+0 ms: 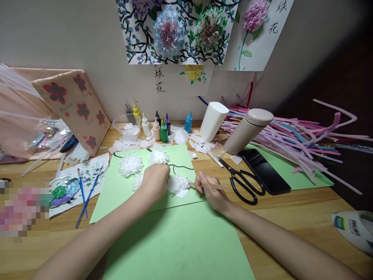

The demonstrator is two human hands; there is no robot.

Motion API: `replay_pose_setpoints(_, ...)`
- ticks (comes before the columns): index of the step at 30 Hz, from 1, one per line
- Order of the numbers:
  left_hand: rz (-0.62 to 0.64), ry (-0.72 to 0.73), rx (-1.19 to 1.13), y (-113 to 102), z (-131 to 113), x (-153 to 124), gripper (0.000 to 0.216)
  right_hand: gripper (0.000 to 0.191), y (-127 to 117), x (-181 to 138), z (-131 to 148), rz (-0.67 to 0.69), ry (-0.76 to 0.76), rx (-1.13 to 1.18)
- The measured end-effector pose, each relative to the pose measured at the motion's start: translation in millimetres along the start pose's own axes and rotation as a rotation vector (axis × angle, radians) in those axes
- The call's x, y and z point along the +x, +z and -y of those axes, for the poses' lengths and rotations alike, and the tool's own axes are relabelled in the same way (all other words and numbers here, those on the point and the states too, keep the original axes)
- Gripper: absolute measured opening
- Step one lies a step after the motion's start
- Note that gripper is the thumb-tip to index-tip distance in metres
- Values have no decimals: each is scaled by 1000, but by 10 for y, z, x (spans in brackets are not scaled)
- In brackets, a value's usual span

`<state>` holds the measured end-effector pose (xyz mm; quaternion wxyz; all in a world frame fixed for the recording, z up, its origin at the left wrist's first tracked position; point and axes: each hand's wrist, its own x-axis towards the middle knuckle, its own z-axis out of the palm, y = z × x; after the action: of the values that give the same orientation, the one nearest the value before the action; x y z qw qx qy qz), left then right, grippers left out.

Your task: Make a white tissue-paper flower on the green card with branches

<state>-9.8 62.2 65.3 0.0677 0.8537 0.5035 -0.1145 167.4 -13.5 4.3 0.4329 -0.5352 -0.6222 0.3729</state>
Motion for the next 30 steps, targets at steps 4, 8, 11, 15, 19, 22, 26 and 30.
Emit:
replay_pose_setpoints(4, 12, 3, -4, -12, 4, -10, 23, 52, -3, -18, -11, -4, -39, -4)
replay_pose_setpoints(8, -1, 5, -22, -9, 0, -21, 25, 52, 13, 8, -10, 35, 17, -8)
replay_pose_setpoints(11, -7, 6, -26, 10, -27, -32, 25, 53, 21, 6, -14, 40, 9, 8)
replay_pose_setpoints(15, -17, -2, -74, -43, 6, -43, 23, 53, 23, -38, -51, -63, -59, 35)
replay_pose_setpoints(19, -220, -73, -239, -239, 338, 36, 16, 54, 28, -60, -92, -171, -90, 82)
replay_pose_setpoints(22, -381, -190, -268, -347, 712, 206, 16, 54, 32, -56, -111, -160, -79, 106)
replay_pose_setpoints(26, -306, -136, -249, -313, 1025, 497, 22, 54, 29, -54, -135, -131, -35, 128)
replay_pose_setpoints(30, -294, -130, -213, -216, 1036, 696, 25, 57, 31, -54, -146, -142, -12, 145)
